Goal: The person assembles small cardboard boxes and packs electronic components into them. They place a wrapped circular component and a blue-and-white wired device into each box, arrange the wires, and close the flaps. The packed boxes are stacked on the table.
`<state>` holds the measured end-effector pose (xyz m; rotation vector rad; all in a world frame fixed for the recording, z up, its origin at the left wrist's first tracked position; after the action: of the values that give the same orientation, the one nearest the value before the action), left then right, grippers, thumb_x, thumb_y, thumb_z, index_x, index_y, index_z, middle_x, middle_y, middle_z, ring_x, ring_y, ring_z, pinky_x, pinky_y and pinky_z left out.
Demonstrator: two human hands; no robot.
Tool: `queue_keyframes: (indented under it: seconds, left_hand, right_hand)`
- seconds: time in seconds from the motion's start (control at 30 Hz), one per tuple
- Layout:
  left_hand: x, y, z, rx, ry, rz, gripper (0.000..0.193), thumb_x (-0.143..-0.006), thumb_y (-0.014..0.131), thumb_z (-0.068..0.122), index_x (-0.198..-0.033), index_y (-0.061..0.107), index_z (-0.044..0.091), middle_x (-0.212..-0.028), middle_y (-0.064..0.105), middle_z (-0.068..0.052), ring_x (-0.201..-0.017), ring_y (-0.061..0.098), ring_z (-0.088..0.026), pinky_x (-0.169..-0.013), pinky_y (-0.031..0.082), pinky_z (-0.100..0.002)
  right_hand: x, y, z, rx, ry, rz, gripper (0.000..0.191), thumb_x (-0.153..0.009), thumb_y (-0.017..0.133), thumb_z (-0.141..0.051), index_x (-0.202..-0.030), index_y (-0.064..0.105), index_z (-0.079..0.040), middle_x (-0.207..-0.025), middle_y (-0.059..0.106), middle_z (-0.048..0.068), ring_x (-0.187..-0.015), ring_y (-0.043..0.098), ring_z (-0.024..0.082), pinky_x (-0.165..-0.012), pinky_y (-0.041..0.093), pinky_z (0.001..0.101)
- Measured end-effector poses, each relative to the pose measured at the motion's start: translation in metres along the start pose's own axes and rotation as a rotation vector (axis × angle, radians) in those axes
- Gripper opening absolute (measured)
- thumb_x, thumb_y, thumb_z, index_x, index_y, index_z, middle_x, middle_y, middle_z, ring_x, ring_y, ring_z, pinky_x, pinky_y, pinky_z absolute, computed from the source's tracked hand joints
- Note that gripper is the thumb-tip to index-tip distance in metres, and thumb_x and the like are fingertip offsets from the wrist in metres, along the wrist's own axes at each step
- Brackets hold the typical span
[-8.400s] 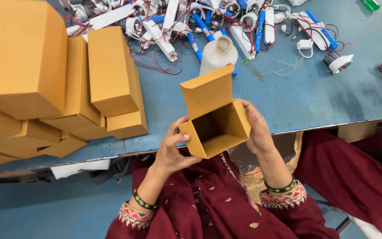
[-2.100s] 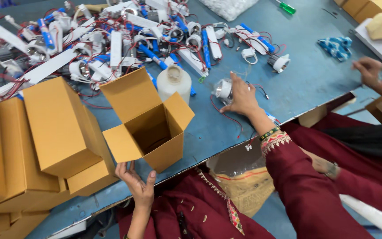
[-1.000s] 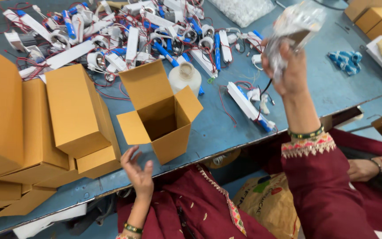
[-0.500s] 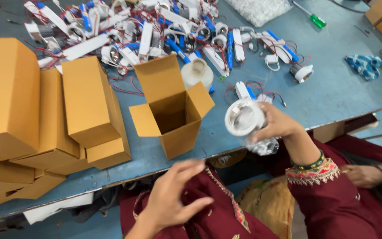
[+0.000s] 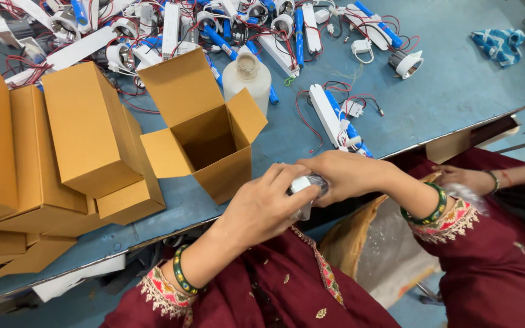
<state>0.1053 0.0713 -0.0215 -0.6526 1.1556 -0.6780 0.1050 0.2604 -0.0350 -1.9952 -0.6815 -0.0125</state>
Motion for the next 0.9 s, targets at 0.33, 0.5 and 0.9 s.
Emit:
queue_keyframes:
  seconds: [0.33, 0.5, 0.9]
  left_hand:
    - [0.015, -0.002, -0.006, 0.352, -0.386, 0.087, 0.054, -0.076, 0.084, 0.021, -0.125, 0.062, 0.013, -0.124, 0.062, -0.01, -0.108, 0.067, -0.03, -0.084, 0.058, -0.041]
    - [0.03, 0.035, -0.007, 0.574, -0.584, 0.155, 0.054, -0.082, 0.084, 0.028, -0.125, 0.059, 0.007, -0.116, 0.062, -0.012, -0.106, 0.069, -0.031, -0.091, 0.056, -0.039]
    - [0.06, 0.131, -0.026, 2.606, -0.968, 0.272, 0.052, -0.108, 0.057, 0.042, -0.14, 0.053, 0.001, -0.115, 0.072, -0.018, -0.093, 0.075, -0.031, -0.065, 0.066, -0.04]
  right_hand:
    - [0.012, 0.001, -0.005, 0.545, -0.355, 0.431, 0.052, -0.057, 0.076, -0.008, -0.109, 0.066, -0.009, -0.085, 0.065, 0.004, -0.093, 0.065, 0.026, -0.104, 0.041, 0.0498]
    - [0.016, 0.002, -0.001, 0.62, -0.405, 0.47, 0.048, -0.059, 0.07, -0.008, -0.107, 0.067, -0.009, -0.082, 0.061, 0.003, -0.089, 0.064, 0.025, -0.113, 0.036, 0.0515]
    - [0.005, 0.016, 0.001, 0.779, -0.483, 0.727, 0.043, -0.086, 0.063, -0.011, -0.127, 0.072, -0.002, -0.073, 0.05, 0.001, -0.073, 0.06, 0.021, -0.111, 0.043, 0.0461]
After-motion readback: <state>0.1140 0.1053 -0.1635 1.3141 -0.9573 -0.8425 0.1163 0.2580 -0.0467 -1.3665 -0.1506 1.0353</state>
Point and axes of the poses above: each hand's wrist, its own x-axis away from the middle knuckle, its own y-axis out of the palm, z = x × y, the point moved 4 cm from there along -x, towards the middle knuckle
